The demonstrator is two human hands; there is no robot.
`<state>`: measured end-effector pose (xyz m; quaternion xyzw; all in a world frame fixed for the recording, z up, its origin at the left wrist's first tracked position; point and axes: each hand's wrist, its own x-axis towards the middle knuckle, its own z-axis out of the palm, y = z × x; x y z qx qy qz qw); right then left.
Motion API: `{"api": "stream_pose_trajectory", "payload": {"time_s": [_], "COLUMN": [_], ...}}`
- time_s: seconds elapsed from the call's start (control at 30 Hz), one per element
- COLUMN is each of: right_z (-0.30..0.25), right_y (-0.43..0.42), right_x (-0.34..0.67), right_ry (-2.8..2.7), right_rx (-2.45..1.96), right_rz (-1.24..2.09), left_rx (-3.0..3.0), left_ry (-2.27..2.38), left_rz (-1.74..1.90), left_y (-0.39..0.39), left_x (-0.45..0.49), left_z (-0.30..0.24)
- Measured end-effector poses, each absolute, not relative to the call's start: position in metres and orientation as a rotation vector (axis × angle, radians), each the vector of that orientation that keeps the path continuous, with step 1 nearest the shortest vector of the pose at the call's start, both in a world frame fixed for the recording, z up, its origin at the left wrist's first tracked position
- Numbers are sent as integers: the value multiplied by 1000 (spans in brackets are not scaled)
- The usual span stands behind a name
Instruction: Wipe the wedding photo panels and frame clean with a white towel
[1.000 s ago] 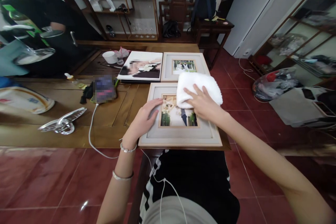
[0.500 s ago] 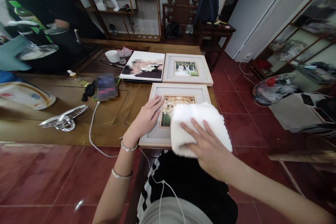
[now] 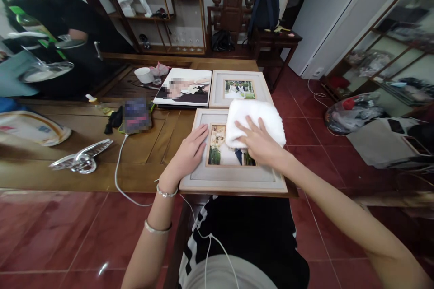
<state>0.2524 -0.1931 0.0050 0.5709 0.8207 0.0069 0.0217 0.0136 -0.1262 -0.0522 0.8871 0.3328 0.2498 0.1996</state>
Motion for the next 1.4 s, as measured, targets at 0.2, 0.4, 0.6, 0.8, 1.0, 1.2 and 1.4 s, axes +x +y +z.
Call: {"api": "stream_pose_trajectory", "payload": {"time_s": [0.2,0.4,0.6,0.8,1.0,1.2,1.4], "right_z": [27,16,-1,-7,6,24,17], "right_y": [-287,-305,-214,-159,-219,-295,-305], "right_x": [223,200,221,216,190,185,184], "right_ry": [2600,2649,2541,2561,2627,2672,2677], "right_rx": [1564,1644,1919,1788,1583,1415,1538], "right_rz": [-393,-380,66,152,-77,-323,-283], "left_rx": [2475,2480,2462,2403,2328,2367,2358], "left_ry": [940,922,912,890,939,905,910], "left_rz": [717,737,725,758,807,811,807], "left_y": [-125,-125,-125,-125,-126,-125,-126], "left_x": [15,15,15,13,13,14,13], "left_z": [-54,-55,-52,-52,-52,-53,-55]}}
